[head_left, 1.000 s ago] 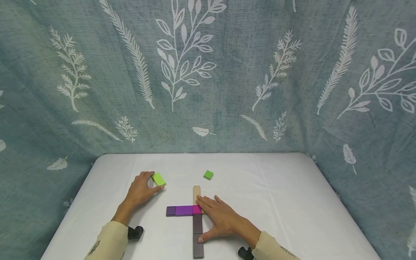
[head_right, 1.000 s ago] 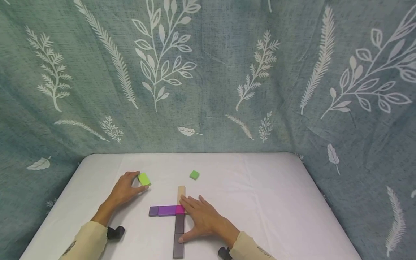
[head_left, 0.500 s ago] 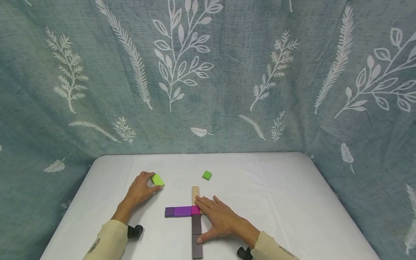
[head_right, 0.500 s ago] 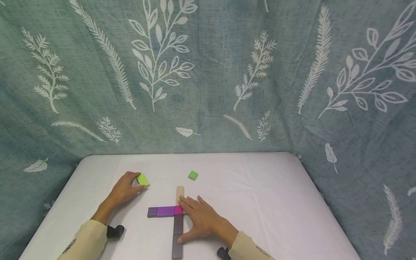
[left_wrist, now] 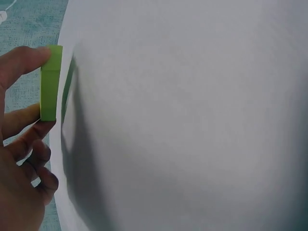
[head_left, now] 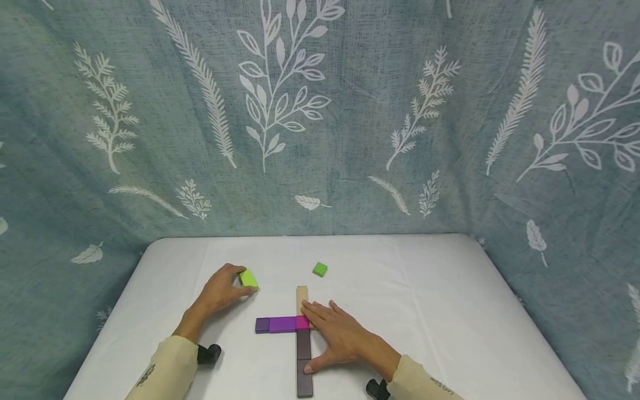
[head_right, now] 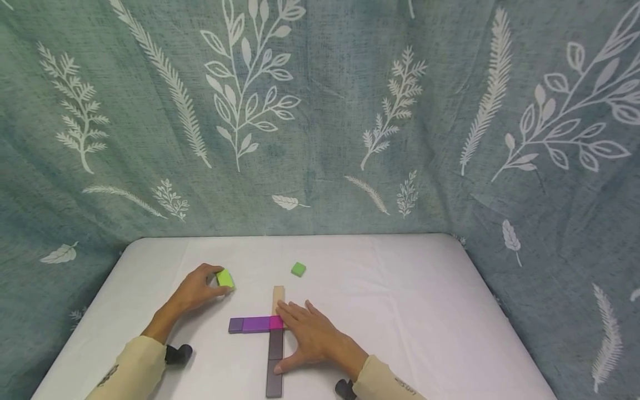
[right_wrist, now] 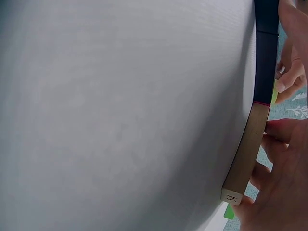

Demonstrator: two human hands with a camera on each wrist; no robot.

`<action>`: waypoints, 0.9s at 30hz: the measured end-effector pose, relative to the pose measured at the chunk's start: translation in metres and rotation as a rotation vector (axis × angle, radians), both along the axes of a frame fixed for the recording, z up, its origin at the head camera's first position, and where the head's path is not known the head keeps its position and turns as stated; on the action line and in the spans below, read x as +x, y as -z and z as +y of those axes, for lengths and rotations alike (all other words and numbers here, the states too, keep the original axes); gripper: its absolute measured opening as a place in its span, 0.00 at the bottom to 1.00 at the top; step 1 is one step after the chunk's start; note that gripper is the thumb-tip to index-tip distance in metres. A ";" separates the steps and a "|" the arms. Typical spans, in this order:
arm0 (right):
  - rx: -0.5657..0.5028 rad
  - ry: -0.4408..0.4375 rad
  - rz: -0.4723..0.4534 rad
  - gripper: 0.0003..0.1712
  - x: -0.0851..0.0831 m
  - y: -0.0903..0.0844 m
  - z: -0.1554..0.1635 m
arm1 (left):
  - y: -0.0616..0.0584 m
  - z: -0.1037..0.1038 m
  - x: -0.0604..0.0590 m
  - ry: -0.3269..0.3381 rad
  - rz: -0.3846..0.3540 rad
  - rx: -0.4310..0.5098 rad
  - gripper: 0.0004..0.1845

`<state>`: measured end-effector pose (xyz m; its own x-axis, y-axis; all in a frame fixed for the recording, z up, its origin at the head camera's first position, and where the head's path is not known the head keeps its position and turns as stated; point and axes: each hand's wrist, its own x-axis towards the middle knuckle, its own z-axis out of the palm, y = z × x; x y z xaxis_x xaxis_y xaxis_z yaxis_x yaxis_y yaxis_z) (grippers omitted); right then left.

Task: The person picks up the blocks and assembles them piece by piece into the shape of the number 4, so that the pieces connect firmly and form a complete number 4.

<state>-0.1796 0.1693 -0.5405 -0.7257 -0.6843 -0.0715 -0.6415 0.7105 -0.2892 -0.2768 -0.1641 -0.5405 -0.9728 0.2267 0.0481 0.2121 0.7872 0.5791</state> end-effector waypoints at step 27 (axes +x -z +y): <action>0.000 0.010 -0.020 0.73 0.001 0.000 0.000 | -0.007 0.019 0.020 0.211 -0.070 0.056 0.33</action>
